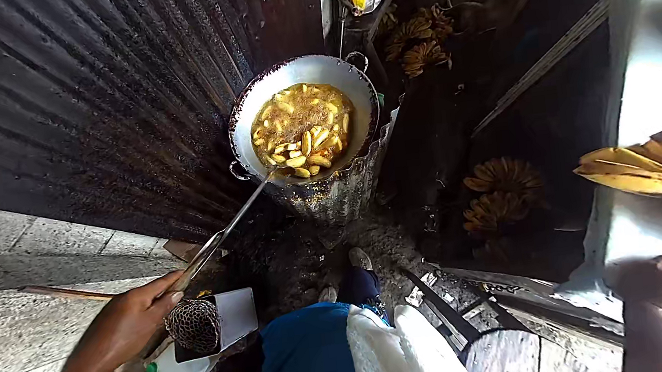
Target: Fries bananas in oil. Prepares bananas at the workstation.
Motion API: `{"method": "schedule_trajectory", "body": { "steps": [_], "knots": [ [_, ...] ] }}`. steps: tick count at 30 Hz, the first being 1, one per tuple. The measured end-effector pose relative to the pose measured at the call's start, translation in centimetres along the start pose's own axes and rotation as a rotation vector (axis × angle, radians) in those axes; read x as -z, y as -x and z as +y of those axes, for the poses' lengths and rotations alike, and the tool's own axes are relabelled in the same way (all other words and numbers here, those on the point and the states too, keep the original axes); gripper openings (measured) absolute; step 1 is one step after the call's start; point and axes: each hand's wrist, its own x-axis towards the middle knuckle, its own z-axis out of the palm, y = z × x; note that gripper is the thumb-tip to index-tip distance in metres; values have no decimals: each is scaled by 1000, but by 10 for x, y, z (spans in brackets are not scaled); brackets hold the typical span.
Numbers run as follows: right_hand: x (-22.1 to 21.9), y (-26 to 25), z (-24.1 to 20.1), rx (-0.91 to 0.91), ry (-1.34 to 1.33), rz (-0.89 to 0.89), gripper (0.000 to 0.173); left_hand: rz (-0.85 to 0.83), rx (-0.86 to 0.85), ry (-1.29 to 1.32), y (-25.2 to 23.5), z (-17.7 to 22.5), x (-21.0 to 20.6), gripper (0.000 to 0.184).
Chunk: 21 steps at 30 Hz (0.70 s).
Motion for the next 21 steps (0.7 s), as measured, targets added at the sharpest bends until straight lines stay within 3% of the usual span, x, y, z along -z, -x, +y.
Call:
{"method": "schedule_trajectory", "body": {
  "steps": [6,13,17,21],
  "knots": [
    [-3,-1,3,7,23,-1,46,-100,-64,-304,-89,69,-75,49],
    [1,3,-1,2,14,8,45,-59,-32,-245,-175,138,-142,50],
    [3,4,-4,-6,1,12,44,-19,-35,-103,-215,164,-166,48],
    [20,15,-15,-10,-21,2,41,-55,-30,364,-237,178,-180,52]
  ]
}}
